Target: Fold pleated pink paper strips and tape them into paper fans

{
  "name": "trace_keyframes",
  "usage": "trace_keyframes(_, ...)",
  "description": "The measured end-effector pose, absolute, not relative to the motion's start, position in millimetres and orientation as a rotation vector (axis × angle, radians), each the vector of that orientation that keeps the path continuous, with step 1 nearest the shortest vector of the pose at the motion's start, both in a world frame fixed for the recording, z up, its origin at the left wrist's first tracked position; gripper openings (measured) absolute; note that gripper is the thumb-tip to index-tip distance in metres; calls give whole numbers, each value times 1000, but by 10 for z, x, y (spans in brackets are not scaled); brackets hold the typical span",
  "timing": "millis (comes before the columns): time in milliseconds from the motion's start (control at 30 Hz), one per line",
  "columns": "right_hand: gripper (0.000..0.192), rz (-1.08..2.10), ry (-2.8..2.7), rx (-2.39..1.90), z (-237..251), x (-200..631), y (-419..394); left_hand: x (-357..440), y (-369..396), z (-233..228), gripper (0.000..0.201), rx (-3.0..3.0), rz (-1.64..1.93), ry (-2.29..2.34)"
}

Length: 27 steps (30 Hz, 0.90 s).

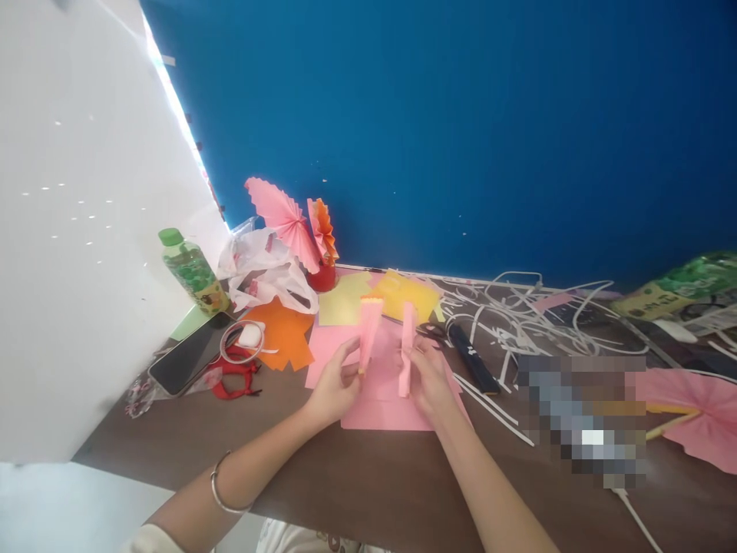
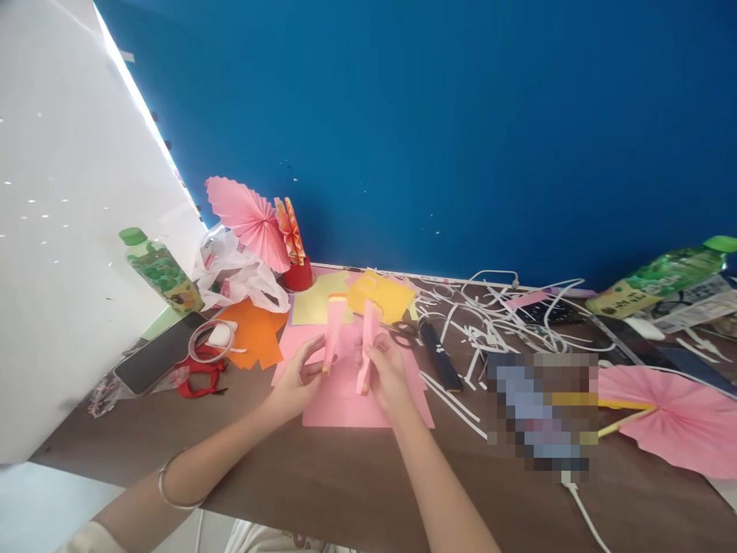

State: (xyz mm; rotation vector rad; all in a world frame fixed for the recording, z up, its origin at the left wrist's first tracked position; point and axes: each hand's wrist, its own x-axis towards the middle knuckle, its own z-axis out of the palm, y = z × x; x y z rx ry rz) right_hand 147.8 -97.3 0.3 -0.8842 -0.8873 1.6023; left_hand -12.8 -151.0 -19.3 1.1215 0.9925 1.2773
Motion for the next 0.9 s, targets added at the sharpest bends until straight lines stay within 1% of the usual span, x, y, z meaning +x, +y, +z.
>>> trace_keyframes(100, 24, 1710, -873, -800, 19, 1495, -977, -125, -1508, -173, 69, 1017, 1276, 983)
trace_keyframes(300, 17, 1801, -736, -745, 31, 1535, -981, -106, -1489, -123, 67, 897, 1259, 955)
trace_keyframes(500, 23, 1823, -751, -794, 34, 1532, -1012, -134, -1446, -96, 68, 840, 1267, 945)
trace_keyframes(600, 26, 1813, -768, -794, 29, 1511, -1031, -149, -1437, -99, 67, 858, 1257, 935)
trace_keyframes(733, 23, 1743, -757, -797, 25, 1469, -1063, -142, -1444, -122, 63, 926, 1260, 951)
trace_keyframes(900, 25, 1652, -766, -850, 55, 1397, -1106, -121, -1462, -110, 60, 959, 1240, 991)
